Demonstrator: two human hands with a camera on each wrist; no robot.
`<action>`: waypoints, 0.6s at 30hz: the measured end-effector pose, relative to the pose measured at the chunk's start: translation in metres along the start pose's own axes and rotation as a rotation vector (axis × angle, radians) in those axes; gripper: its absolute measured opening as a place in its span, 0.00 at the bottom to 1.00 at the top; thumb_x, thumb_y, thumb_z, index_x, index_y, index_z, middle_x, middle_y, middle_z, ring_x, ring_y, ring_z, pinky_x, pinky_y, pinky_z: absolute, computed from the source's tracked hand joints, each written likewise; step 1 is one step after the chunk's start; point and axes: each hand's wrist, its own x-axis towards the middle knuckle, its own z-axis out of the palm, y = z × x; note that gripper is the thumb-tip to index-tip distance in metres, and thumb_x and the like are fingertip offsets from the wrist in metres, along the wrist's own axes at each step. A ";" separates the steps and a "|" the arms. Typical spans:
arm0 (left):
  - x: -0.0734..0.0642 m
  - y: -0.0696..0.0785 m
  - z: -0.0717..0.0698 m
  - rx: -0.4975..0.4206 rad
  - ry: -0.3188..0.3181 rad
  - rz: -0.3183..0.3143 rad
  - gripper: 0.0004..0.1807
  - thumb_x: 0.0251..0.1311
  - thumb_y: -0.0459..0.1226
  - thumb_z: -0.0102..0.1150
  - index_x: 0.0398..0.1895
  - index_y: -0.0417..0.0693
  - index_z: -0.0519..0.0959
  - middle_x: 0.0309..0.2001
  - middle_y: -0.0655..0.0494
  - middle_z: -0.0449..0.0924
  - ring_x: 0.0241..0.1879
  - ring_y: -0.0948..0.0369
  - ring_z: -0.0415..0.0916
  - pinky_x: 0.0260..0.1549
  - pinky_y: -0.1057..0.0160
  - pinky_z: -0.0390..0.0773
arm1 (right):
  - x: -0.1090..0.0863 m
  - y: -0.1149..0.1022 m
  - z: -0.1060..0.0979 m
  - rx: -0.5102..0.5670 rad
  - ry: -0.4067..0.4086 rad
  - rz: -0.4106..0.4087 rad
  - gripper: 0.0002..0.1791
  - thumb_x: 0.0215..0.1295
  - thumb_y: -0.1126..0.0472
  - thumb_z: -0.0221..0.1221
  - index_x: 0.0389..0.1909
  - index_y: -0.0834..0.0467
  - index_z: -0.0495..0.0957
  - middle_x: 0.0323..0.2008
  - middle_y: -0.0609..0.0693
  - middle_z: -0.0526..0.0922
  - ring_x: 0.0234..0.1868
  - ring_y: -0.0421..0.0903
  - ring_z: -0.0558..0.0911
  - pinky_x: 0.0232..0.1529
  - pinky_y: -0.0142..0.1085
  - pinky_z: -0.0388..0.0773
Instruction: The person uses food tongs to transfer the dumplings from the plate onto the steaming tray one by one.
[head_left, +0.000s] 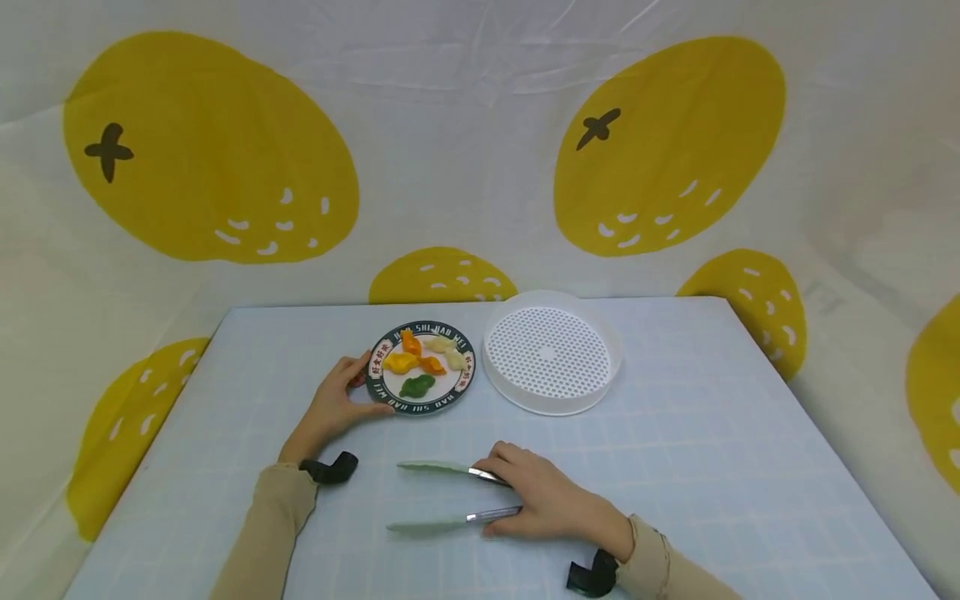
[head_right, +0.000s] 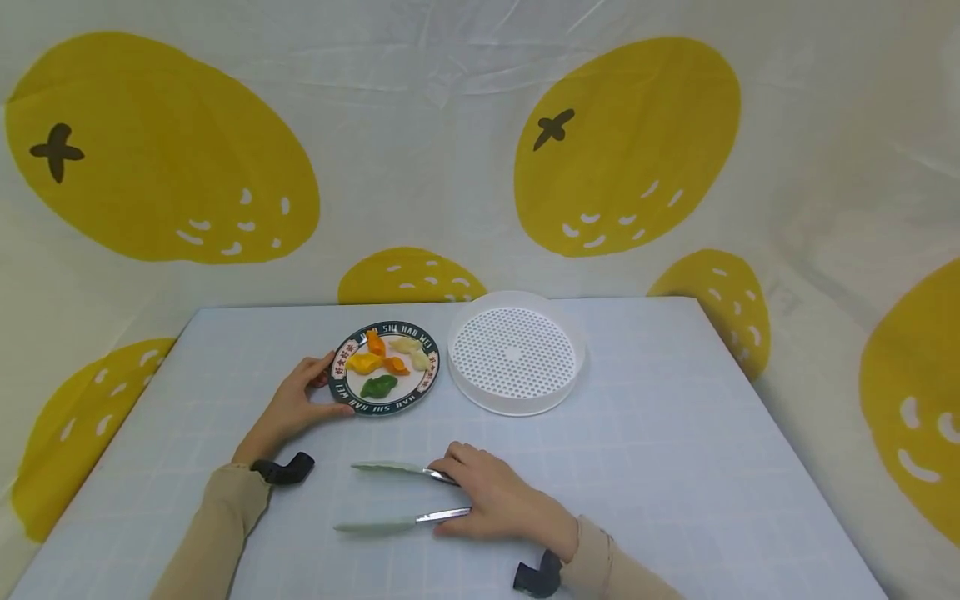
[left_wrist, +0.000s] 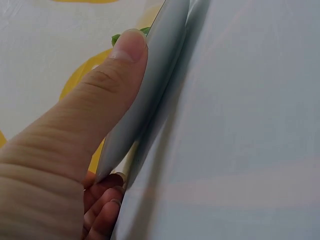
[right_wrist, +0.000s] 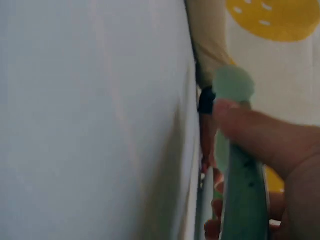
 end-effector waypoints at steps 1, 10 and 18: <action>0.000 0.000 0.001 -0.001 -0.002 0.000 0.62 0.38 0.55 0.81 0.76 0.42 0.59 0.55 0.47 0.67 0.50 0.53 0.65 0.50 0.52 0.69 | 0.001 0.000 -0.004 0.021 -0.003 0.011 0.36 0.55 0.40 0.71 0.61 0.50 0.74 0.45 0.39 0.70 0.37 0.35 0.71 0.37 0.24 0.69; 0.002 -0.002 0.003 -0.028 -0.007 0.001 0.62 0.36 0.55 0.81 0.76 0.45 0.60 0.53 0.50 0.67 0.49 0.54 0.65 0.50 0.52 0.69 | 0.018 0.002 -0.045 -0.020 0.058 0.092 0.37 0.51 0.44 0.74 0.61 0.52 0.75 0.45 0.39 0.70 0.36 0.41 0.72 0.32 0.27 0.69; 0.001 -0.001 0.001 -0.024 -0.006 -0.015 0.61 0.37 0.54 0.82 0.76 0.44 0.60 0.53 0.48 0.67 0.49 0.53 0.64 0.49 0.52 0.69 | 0.034 0.006 -0.070 -0.045 0.129 0.097 0.36 0.50 0.48 0.76 0.60 0.55 0.76 0.45 0.43 0.71 0.35 0.43 0.72 0.30 0.29 0.70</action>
